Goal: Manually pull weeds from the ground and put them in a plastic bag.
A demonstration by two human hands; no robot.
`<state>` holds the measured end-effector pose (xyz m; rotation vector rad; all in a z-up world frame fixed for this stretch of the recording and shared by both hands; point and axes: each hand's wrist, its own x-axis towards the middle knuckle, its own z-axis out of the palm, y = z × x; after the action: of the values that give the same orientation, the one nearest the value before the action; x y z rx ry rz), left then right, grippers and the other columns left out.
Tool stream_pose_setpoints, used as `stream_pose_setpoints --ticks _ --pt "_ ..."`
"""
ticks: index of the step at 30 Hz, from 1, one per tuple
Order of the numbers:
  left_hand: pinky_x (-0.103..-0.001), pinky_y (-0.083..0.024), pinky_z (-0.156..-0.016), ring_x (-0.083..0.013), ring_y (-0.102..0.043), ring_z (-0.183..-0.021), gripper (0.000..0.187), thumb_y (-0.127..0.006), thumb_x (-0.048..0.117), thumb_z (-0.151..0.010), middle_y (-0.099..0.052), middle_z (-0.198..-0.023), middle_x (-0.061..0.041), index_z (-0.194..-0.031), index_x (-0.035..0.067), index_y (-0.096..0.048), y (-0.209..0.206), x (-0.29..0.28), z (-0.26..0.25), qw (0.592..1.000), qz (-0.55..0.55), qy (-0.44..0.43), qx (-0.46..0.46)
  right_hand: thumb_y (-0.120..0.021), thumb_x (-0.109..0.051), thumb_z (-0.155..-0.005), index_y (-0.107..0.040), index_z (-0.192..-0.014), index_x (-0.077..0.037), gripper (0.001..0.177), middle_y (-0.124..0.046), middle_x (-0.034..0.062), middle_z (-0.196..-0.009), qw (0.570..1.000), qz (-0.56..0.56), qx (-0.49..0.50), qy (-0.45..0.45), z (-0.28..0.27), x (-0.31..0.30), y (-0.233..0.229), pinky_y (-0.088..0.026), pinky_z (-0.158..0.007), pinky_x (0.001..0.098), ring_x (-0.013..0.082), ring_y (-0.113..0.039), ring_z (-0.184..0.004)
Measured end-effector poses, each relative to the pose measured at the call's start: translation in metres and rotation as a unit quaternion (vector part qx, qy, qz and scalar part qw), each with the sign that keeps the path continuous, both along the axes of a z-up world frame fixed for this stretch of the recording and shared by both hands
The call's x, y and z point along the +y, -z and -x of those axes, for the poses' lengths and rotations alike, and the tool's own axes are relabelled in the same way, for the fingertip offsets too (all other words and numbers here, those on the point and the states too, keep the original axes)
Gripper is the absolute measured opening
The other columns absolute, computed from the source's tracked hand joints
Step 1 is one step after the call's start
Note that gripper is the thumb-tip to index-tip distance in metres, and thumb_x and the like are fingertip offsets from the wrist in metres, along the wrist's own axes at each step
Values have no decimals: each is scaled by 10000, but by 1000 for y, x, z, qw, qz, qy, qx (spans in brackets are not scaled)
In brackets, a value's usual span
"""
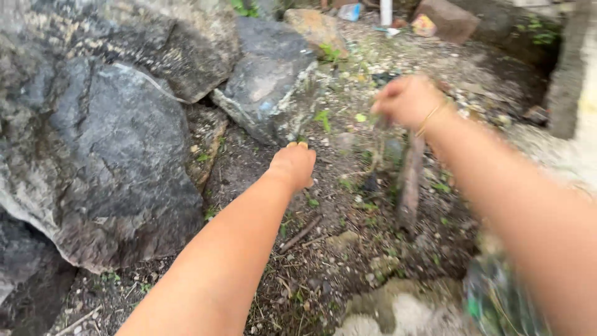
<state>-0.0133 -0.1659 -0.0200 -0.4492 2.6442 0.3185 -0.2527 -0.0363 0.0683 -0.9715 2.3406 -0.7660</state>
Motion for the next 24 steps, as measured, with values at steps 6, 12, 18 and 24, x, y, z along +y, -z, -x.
stream_pose_setpoints --ticks 6,12,18,24 --pt "-434 -507 -1004 -348 -603 -1219 558 -864 367 -774 -631 -1283 -170 -1183 40 -671 -77 55 35 992 -37 32 113 -779 -280 -933 -798 -1080 -102 232 -770 108 -878 984 -112 136 -11 39 113 -159 -546 -739 346 177 -700 -782" --pt "-456 -513 -999 -366 -639 -1169 554 -818 410 -816 -669 -1220 -190 -1214 55 -670 -106 128 59 970 -136 82 185 -784 -301 -909 -820 -1032 -99 239 -802 79 -873 969 -155 154 114 4 277 -196 -499 -829 341 138 -701 -858" --pt "-456 -512 -993 -362 -658 -1144 544 -799 385 -808 -698 -1195 -185 -1251 91 -680 -95 204 73 928 -263 106 240 -752 -228 -918 -805 -1124 -126 235 -813 102 -933 953 -95 81 276 -26 427 -101 -569 -810 383 187 -732 -827" --pt "-430 -510 -1003 -330 -681 -1126 512 -776 388 -819 -718 -1189 -171 -1221 81 -697 -81 214 75 927 -297 125 193 -695 -267 -917 -735 -1231 -172 330 -816 37 -1113 916 -358 170 63 -62 447 -46 -589 -895 352 214 -780 -884"
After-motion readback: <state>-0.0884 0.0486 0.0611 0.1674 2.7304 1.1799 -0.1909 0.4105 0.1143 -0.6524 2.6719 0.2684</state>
